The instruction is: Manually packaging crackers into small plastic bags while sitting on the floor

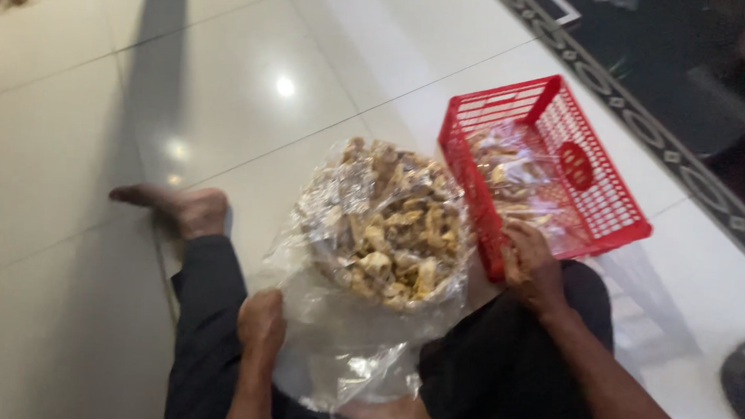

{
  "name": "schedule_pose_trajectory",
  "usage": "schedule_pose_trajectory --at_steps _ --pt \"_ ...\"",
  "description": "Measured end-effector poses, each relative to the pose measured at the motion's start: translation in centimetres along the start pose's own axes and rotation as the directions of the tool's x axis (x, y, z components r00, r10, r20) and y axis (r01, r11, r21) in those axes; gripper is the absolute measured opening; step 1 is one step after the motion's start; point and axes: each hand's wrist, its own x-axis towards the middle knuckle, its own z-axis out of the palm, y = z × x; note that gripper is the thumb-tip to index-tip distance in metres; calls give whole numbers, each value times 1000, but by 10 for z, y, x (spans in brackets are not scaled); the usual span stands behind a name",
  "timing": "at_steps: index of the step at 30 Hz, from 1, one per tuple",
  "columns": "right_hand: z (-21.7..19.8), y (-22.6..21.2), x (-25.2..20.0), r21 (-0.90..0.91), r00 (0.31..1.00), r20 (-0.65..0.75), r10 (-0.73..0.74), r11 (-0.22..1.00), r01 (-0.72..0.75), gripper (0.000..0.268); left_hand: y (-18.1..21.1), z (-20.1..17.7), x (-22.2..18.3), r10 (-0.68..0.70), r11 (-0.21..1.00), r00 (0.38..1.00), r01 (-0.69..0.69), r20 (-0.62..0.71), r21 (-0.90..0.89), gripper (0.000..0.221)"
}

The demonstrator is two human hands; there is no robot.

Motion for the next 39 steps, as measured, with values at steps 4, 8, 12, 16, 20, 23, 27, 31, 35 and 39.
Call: schedule_pose_trajectory --at_steps 4,8,12,16,20,23,27,31,35,39 --pt "-3 1 2 -11 1000 -22 12 1000 -12 31 29 -71 -22 -157 975 987 160 28 -154 18" --pt "-10 -6 4 0 998 -29 54 999 -54 37 60 -144 -51 -109 969 973 59 -203 -239 8" --pt "-11 -3 3 -89 991 -117 -58 995 48 30 92 -216 -74 -10 950 933 -104 -361 -295 7" --pt "-11 -21 -4 -33 977 -210 19 999 -26 32 113 -267 -72 55 905 940 -190 -338 -380 9" --pt "-11 -64 -9 193 962 -114 250 955 -225 35 120 -263 -68 -111 639 991 14 -75 -769 21" --pt "-6 -103 -17 369 952 -7 305 886 -281 34 136 -264 -70 -123 561 992 88 22 -823 16" --pt "0 -156 -9 601 905 372 204 690 -403 37 157 -269 -68 -51 674 997 78 60 -735 9" --pt "-3 -192 16 565 814 577 61 691 -452 36 172 -262 -70 -30 668 994 101 109 -738 9" --pt "14 -190 11 602 786 618 14 635 -484 13 169 -253 -74 -11 664 999 35 38 -747 11" --pt "26 -179 -9 523 735 654 181 593 -612 16 162 -231 -86 -169 623 984 68 -49 -779 11"
